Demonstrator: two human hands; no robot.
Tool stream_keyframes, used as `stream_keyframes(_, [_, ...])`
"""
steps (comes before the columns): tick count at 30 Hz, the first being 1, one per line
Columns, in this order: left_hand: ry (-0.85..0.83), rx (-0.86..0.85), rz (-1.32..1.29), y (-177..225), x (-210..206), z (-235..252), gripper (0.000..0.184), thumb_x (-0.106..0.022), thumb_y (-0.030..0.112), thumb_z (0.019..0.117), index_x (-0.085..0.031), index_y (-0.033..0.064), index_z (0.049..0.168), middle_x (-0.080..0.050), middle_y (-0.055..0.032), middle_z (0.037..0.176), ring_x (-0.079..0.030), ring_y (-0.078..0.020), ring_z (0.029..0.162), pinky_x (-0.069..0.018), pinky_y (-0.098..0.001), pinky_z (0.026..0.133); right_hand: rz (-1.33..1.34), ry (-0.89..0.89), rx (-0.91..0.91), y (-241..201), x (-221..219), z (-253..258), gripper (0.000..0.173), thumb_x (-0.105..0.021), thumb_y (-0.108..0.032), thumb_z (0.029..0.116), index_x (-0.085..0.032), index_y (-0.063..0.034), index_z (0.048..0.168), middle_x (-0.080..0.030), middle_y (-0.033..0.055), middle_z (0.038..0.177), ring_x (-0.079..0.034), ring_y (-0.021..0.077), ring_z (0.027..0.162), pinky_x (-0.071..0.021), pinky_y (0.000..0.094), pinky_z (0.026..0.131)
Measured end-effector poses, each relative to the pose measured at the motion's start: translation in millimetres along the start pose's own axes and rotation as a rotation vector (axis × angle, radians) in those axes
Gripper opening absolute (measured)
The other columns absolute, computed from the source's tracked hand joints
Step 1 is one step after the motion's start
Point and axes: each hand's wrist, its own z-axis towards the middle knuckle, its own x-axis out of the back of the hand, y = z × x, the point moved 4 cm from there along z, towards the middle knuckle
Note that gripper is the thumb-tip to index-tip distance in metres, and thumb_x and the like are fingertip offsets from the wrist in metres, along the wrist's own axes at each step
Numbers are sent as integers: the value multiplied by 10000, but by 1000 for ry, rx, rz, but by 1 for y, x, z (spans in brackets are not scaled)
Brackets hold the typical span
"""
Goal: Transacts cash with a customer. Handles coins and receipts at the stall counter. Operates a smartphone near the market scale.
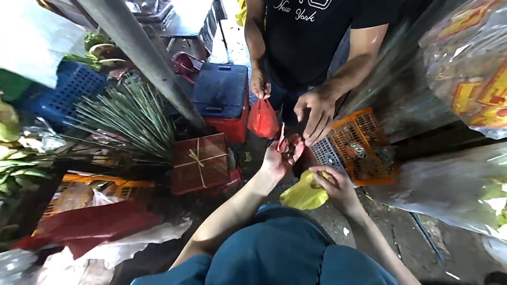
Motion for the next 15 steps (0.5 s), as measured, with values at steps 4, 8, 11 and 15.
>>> stream_keyframes(4, [-16, 62, 65, 8, 19, -5, 499, -211, 383, 1101, -545, 115, 845, -544, 3, 656, -495, -57, 476, -405, -163, 420, -81, 18, 41, -31, 12, 32, 220, -567, -166, 1014, -708, -46, 1133, -709, -5, 929, -640, 9, 756, -538, 189, 682])
stream_keyframes(8, [111, -5, 374, 24, 53, -27, 500, -187, 353, 1129, -510, 149, 805, -456, 57, 571, -389, -26, 424, -316, -159, 388, -64, 53, 76, -47, 20, 66, 250, -478, -167, 1068, -683, -52, 1153, -688, -26, 823, -542, 0, 592, -452, 171, 554])
stream_keyframes(11, [243, -61, 633, 33, 91, -42, 410, -288, 308, 1132, -586, 75, 973, -532, 15, 606, -446, -41, 430, -367, -180, 387, -51, 52, 52, -58, 22, 89, 351, -363, -217, 1113, -659, -63, 1220, -684, -6, 846, -511, 25, 570, -437, 193, 542])
stream_keyframes(15, [396, -107, 722, 35, 128, -62, 393, -409, 328, 1113, -611, 63, 905, -585, -7, 636, -502, -64, 471, -424, -212, 436, 13, 80, 27, -59, 24, 120, 417, -282, -285, 1132, -605, -57, 1263, -702, 28, 950, -561, 65, 607, -461, 225, 545])
